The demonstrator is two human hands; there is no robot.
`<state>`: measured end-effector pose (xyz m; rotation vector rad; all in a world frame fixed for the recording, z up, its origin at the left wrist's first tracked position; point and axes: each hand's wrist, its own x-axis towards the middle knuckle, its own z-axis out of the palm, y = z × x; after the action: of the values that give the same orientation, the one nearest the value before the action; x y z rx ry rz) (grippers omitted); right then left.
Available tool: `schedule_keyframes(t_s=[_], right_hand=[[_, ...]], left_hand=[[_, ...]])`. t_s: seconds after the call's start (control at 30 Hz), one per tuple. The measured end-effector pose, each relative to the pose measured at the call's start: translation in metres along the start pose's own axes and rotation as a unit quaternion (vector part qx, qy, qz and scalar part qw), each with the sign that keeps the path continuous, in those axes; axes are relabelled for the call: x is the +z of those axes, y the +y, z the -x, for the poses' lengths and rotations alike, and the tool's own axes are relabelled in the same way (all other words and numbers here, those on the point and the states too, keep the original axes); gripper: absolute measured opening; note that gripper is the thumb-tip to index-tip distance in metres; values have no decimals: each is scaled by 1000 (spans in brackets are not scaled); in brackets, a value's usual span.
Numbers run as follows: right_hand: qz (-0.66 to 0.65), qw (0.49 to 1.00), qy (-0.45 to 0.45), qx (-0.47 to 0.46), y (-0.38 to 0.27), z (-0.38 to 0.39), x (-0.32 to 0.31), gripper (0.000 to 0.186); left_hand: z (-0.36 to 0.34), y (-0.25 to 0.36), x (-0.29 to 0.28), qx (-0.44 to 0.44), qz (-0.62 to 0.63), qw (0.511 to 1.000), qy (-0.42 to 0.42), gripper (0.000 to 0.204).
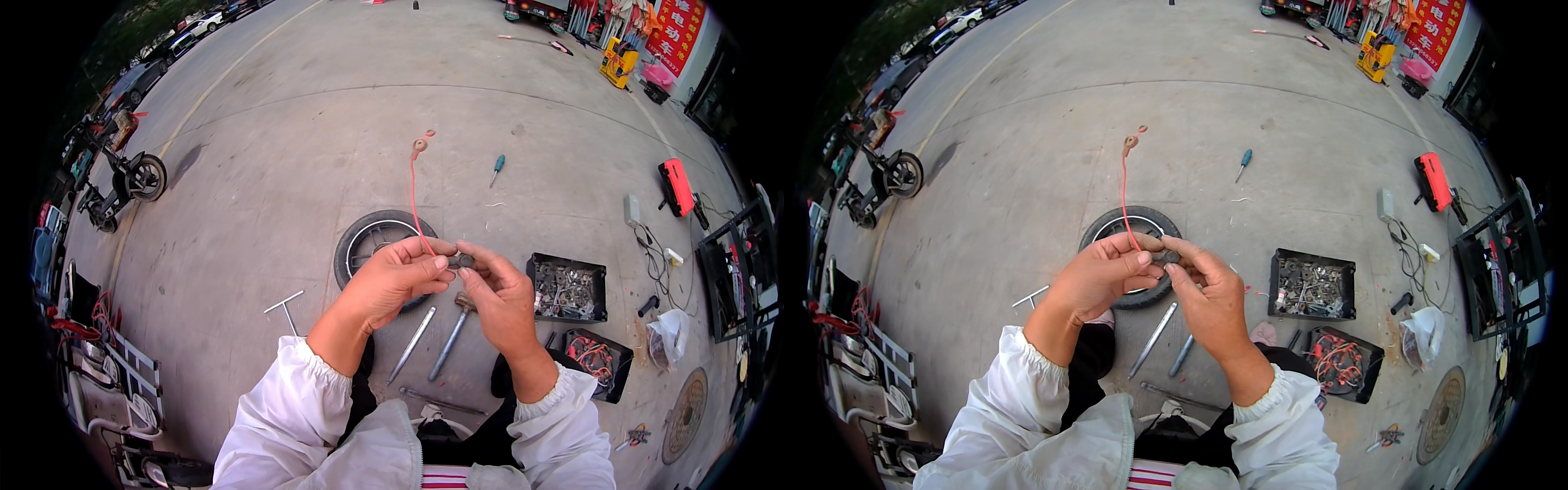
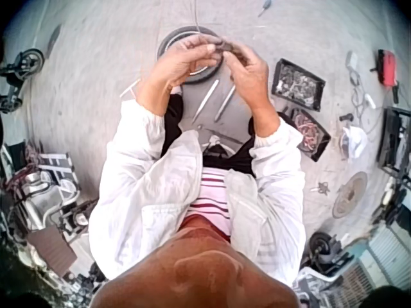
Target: The person sits on a low stool and repairs a scooter wheel. They use a hammer and a metal rod to adjust the wheel hub, then handle electrical wires and connectors with pliers.
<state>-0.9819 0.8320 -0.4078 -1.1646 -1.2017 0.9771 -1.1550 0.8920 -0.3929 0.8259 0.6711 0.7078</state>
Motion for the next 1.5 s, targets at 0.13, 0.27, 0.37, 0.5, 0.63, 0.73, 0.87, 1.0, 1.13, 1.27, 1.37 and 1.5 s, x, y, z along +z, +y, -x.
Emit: schedule_keyframes(t_s=[0.13, 0.27, 0.37, 0.5, 0.63, 0.73, 0.87, 1.0, 1.13, 1.27, 1.37, 1.5], right_hand=[[85, 995, 23, -52, -2, -2, 0, 37], [64, 996, 49, -36, 1, 0, 5, 36], [51, 997, 64, -1, 5, 0, 4, 33], [35, 997, 67, 30, 2, -2, 1, 29], [36, 996, 70, 28, 6, -7, -3, 29], [62, 996, 58, 24, 5, -6, 3, 30], [48, 997, 39, 49, -8, 0, 14, 28], [50, 996, 54, 44, -2, 1, -2, 29], [39, 999, 22, 7, 10, 4, 7, 27], [85, 996, 23, 3, 10, 4, 9, 23], [135, 990, 26, -17, 10, 3, 11, 23], [154, 987, 38, -39, 17, 0, 9, 22]], left_hand=[[-2, -7, 5, 34, -3, 999, 36, 19], [-2, -12, 11, 71, -37, 994, 68, 15], [-2, -16, 15, 101, -84, 989, 73, 12], [-3, -20, 19, 147, -146, 976, 69, 14], [-4, -20, 27, 177, -210, 959, 76, 14], [4, -22, 21, 180, -197, 960, 84, 16], [14, -20, 14, 225, -281, 928, 98, 14], [5, -19, 25, 235, -293, 925, 53, 13], [16, -25, 19, 283, -311, 904, 81, 14], [19, -20, 23, 285, -382, 875, 89, 18], [12, -30, 20, 308, -368, 872, 97, 18], [9, -28, 23, 244, -339, 905, 81, 17]])
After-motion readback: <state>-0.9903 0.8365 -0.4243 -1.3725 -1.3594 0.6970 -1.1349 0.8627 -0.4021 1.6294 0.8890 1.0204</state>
